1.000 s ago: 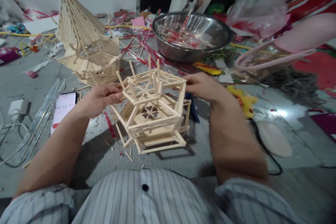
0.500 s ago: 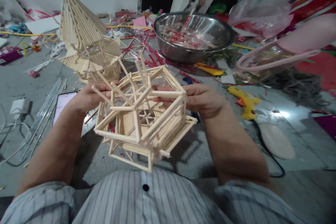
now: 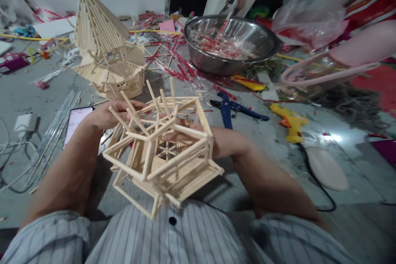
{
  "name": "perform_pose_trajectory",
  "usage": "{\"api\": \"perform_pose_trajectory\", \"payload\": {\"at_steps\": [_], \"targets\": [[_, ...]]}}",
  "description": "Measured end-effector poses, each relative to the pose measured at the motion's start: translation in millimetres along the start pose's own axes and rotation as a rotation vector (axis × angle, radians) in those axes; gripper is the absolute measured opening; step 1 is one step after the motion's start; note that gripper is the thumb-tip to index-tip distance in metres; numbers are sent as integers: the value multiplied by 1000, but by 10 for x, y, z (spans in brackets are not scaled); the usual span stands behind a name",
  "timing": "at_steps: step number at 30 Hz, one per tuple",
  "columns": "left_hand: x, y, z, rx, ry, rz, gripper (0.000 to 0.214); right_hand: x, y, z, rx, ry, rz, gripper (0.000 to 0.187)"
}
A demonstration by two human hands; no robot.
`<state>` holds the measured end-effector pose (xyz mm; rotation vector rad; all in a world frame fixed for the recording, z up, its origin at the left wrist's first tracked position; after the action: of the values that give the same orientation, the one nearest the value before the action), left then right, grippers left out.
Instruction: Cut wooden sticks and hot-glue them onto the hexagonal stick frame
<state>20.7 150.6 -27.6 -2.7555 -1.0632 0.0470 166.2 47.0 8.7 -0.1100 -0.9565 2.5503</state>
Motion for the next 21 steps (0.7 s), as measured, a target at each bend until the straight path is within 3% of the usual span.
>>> {"api": "perform_pose_trajectory", "payload": {"at_steps": [3, 6, 9, 12, 16, 19, 21], "targets": [[-11, -63, 86, -50, -49, -76, 41, 30, -75, -68, 156, 92, -109, 33], [-18, -84, 159, -53, -99, -99, 42, 39, -32, -143, 256, 157, -79, 28], [-18, -72, 187, -74, -104, -83, 42, 45, 64, -201, 315, 228, 0, 40], [-13, -67, 177, -110, -75, -87, 37, 54, 90, -224, 418, 274, 1, 55], [15, -61, 141, -109, -20, -86, 34, 45, 44, -300, 558, 333, -18, 56], [34, -134, 89, -93, 69, -129, 36, -47, -56, -491, 483, 451, -8, 54], [30, -189, 86, -33, 80, -149, 39, -171, -236, -668, 373, 542, -93, 48]]}}
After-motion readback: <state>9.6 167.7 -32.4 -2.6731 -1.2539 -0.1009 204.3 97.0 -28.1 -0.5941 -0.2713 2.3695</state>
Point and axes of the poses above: each hand's wrist, its own x-axis towards the middle knuckle, its own y-axis out of the palm, z = x × y, the point moved 9 cm from there along x, towards the middle knuckle, and after that the axes turned 9 degrees about y, right-handed, at the moved point
